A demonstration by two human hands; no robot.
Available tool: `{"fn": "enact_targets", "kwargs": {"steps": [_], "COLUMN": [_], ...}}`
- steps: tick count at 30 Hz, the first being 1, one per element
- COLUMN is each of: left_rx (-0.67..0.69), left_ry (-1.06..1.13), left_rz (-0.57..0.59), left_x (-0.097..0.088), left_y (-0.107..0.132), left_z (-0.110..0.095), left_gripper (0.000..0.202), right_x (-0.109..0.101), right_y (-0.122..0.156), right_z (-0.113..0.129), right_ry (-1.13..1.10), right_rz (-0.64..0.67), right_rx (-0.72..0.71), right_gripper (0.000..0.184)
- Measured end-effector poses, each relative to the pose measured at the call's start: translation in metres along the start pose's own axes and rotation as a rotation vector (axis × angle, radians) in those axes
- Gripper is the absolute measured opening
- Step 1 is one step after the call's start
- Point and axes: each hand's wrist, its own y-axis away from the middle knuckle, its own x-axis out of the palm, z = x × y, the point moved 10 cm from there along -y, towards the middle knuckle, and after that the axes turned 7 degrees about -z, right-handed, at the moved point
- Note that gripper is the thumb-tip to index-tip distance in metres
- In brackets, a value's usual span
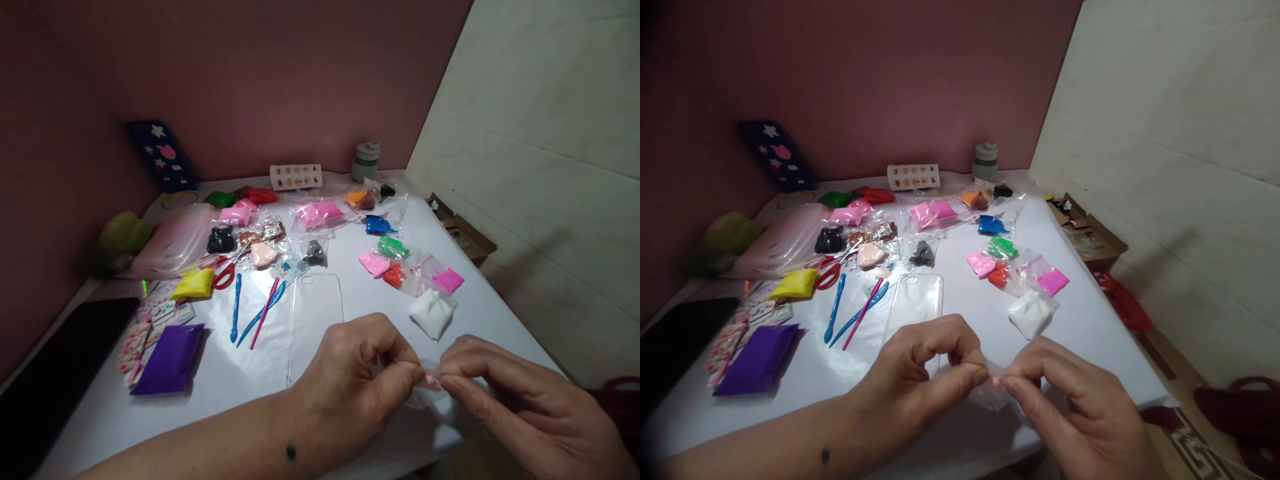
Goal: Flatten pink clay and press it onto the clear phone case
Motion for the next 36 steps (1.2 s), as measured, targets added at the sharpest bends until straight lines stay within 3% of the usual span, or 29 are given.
{"fn": "enact_targets", "kwargs": {"steps": [4,16,25,36], "left_rx": [0.040,0.098,-0.269,-0.207], "left_ry": [-0.026,-0.098,-0.008,-0.073], "left_rz": [-0.017,0.038,0.005,0.076], "left_x": [0.001,0.005,-0.007,0.005], "left_y": [0.000,0.003,-0.008,-0.007], "left_z": [-0.002,-0.009,0.015,0.019], "left_gripper": [0.013,0.013,0.023,0.013], "right_x": [0.006,0.012,0.011,0.012], "right_y": [-0.002,-0.001,-0.007,-0.013], "right_z": [0.005,-0.002,-0.037,-0.018], "right_ry": [-0.064,-0.127,-0.301,-0.327], "right_rz": [0.021,0.099,0.006,-0.054], "right_rx": [-0.011,0.038,0.329,0.208], "right_gripper": [0.009,0.022,0.023,0.021]}}
